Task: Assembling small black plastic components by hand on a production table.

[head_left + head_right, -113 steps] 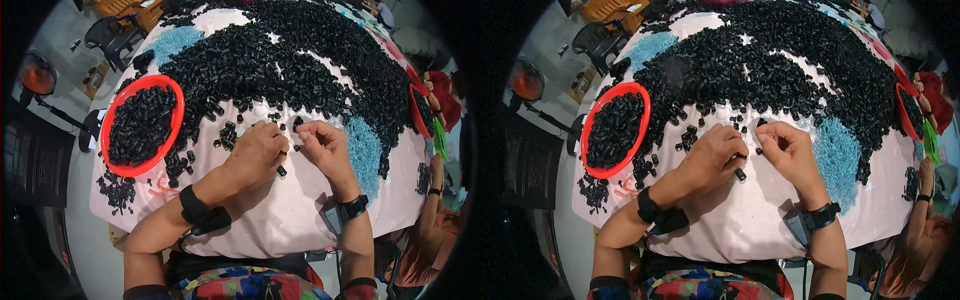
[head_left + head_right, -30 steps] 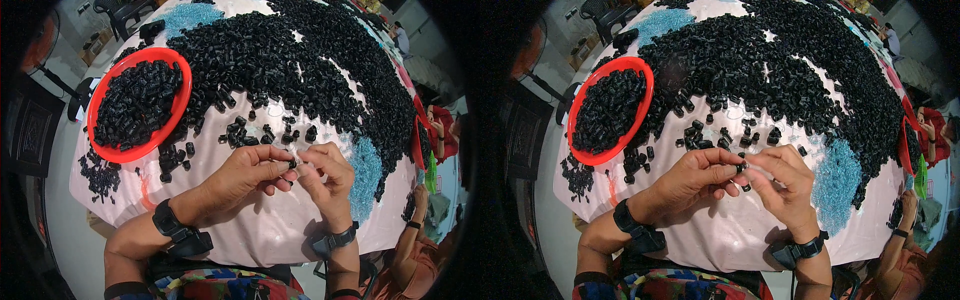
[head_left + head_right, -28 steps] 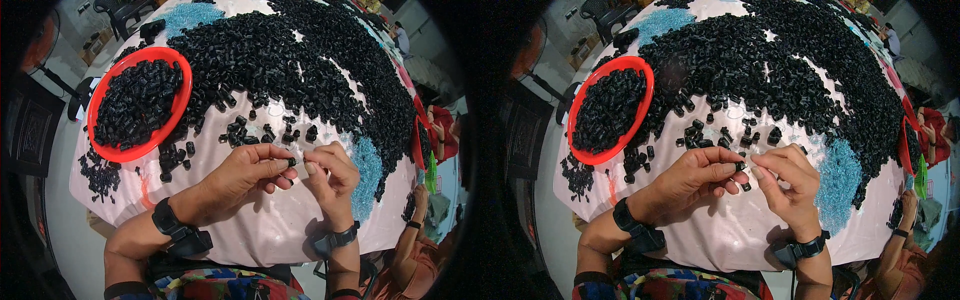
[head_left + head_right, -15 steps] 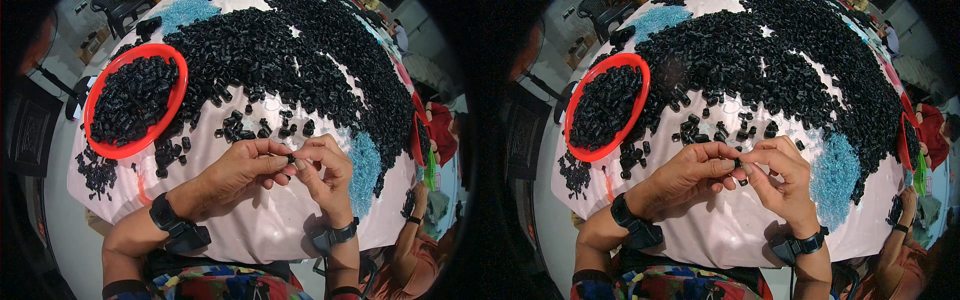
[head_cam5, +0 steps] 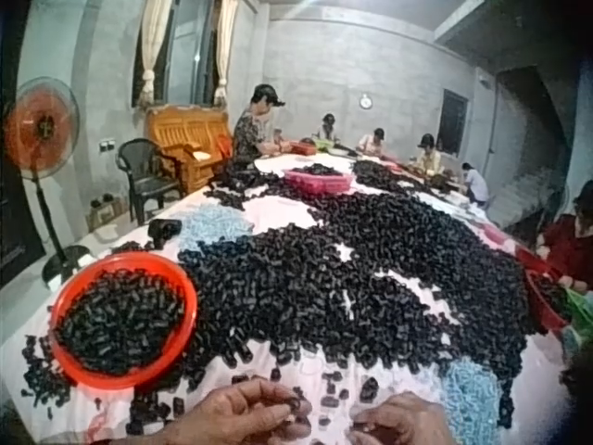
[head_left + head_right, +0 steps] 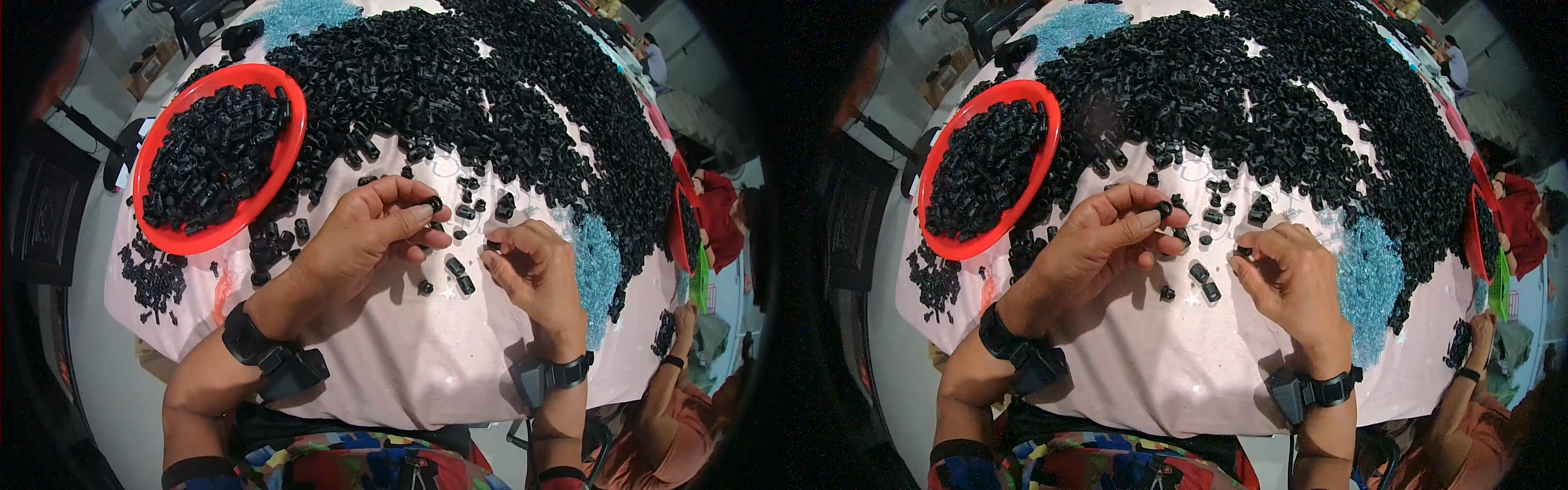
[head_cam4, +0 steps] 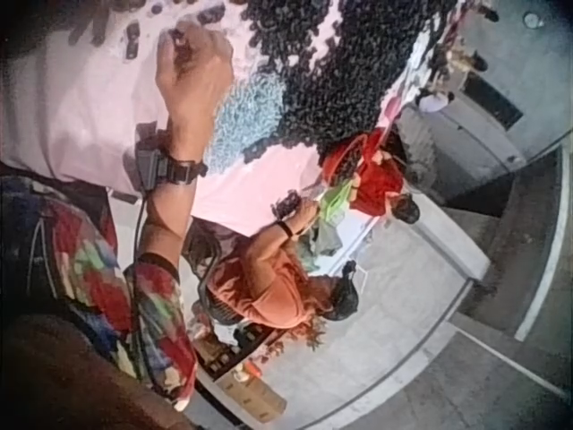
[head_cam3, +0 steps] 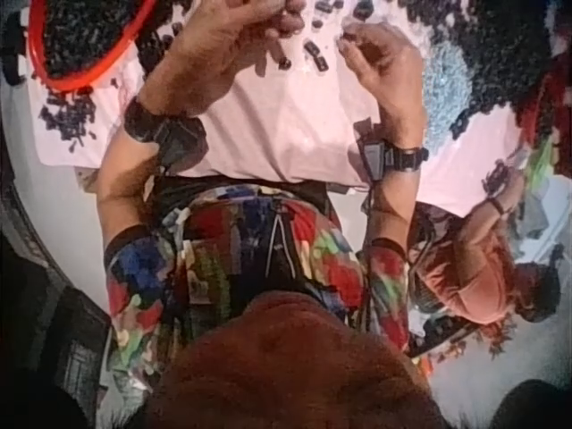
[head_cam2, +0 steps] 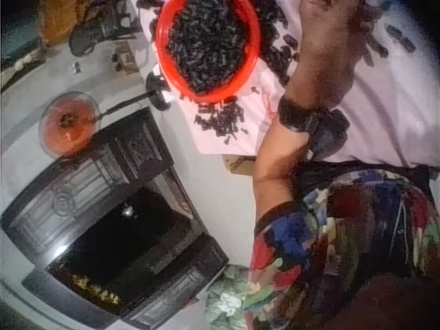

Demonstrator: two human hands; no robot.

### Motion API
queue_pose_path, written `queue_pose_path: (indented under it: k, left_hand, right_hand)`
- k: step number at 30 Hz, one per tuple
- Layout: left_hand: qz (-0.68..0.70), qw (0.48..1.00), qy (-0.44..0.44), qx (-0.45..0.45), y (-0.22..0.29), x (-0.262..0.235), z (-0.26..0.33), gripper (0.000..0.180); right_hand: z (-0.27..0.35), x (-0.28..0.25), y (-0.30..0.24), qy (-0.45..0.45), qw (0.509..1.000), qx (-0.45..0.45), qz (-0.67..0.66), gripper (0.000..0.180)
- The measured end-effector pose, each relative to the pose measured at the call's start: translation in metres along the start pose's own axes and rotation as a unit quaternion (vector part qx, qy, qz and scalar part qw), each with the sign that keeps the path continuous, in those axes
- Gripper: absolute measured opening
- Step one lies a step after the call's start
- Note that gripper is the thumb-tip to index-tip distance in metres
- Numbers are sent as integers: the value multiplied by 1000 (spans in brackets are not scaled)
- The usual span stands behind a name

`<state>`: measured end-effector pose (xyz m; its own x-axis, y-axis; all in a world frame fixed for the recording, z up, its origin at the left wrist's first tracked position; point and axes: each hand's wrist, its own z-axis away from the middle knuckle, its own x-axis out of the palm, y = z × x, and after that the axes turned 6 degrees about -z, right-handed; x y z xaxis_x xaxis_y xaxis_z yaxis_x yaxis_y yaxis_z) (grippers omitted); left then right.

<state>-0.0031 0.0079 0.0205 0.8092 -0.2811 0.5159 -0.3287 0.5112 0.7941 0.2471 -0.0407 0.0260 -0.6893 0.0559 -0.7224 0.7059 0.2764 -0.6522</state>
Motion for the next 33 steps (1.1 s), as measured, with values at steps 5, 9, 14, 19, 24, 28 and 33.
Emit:
queue_pose_path:
  k: [5, 9, 14, 19, 24, 28, 33]
  left_hand:
    - [23, 998, -50, -13, -1, 2, 9, 23]
    - [8, 996, -76, -42, -5, 13, 12, 24]
    - [3, 994, -91, -58, -10, 17, 13, 22]
    - [14, 994, -90, -55, -16, 19, 12, 21]
    - [-8, 995, -97, -38, -25, 12, 6, 21]
    - [-61, 993, -102, -6, -26, 13, 5, 22]
    - [-83, 991, -103, 11, -29, 11, 2, 22]
  right_hand:
    - [3, 6, 2, -1, 995, 39, -94, 14]
    - [6, 11, -12, 61, 965, 85, -242, 13]
    - [7, 12, -16, 52, 956, 60, -282, 15]
    - [8, 15, -18, 49, 958, 8, -283, 17]
    - [9, 13, -18, 37, 971, 2, -236, 19]
    - [3, 13, -19, 36, 980, -77, -181, 20]
    - [4, 16, -17, 43, 969, -38, -239, 18]
